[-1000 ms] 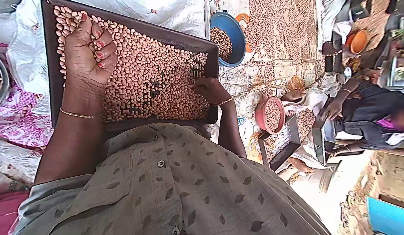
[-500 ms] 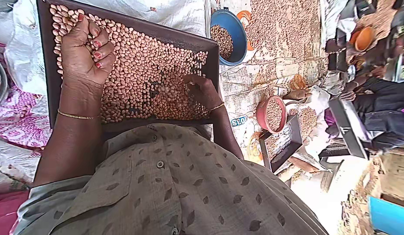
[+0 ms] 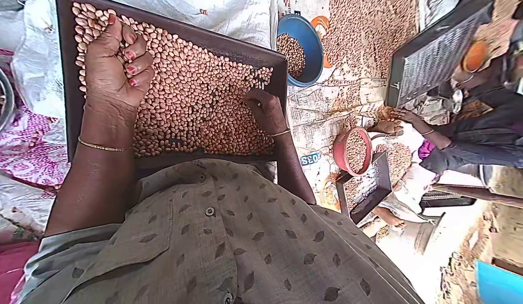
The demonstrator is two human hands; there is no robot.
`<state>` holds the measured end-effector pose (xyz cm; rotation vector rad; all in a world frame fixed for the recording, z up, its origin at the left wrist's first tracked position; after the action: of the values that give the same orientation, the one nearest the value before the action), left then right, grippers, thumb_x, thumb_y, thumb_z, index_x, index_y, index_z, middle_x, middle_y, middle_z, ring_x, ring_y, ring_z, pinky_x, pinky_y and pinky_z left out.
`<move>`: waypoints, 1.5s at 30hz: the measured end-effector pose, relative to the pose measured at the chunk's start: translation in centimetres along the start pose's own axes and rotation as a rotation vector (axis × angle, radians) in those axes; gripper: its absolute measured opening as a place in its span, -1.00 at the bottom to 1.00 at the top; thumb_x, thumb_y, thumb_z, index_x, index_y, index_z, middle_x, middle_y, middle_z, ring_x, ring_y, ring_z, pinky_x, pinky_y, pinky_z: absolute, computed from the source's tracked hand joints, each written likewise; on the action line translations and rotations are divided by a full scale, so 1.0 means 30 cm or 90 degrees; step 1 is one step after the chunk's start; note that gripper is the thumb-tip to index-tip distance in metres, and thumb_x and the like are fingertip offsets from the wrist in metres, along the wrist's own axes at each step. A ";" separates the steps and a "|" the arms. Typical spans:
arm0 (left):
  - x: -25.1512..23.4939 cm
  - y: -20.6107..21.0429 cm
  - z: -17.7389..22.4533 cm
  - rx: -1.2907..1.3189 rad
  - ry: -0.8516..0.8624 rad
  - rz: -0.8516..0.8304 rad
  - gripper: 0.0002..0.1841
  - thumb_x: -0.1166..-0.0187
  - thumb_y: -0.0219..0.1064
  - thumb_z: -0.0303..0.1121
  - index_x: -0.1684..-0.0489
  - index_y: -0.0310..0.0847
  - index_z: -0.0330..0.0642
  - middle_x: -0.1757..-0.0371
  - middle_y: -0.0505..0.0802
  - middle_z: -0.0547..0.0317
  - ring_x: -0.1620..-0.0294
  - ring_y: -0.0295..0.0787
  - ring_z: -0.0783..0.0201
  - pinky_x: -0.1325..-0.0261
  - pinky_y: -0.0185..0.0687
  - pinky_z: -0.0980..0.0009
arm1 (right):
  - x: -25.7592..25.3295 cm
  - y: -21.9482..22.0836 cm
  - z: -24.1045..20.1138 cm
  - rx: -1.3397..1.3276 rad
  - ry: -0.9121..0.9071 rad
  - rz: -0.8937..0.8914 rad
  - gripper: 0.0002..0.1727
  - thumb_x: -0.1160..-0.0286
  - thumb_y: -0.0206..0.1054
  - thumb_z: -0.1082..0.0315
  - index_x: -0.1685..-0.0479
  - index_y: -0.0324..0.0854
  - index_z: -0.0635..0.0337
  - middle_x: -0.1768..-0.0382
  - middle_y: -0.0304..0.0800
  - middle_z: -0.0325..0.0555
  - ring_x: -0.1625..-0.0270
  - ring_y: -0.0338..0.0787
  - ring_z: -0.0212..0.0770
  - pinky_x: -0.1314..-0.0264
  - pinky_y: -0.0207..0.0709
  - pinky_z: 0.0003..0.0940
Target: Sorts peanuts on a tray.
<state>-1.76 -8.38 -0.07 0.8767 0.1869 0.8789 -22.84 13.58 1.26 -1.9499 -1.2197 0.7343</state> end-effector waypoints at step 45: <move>-0.007 -0.028 0.027 0.051 0.078 -0.025 -0.53 -0.93 -0.36 -0.17 0.34 0.47 0.10 0.58 0.51 0.53 0.76 0.23 0.65 0.73 0.09 0.78 | -0.326 0.230 -0.210 0.246 -0.099 -0.221 -0.56 -0.45 0.49 0.29 -0.36 0.76 -0.06 -0.54 0.61 0.01 -0.68 0.41 0.18 -0.57 0.32 0.34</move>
<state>-1.01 -9.29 -0.20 0.8917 0.3469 0.8945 -18.33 0.87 0.31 -1.3464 -1.3493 0.8735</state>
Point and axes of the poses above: each hand's wrist, its own x-axis away from the middle knuckle, its own y-axis out of the palm, z = x × y, the point moved 6 cm from there along -x, towards the middle knuckle
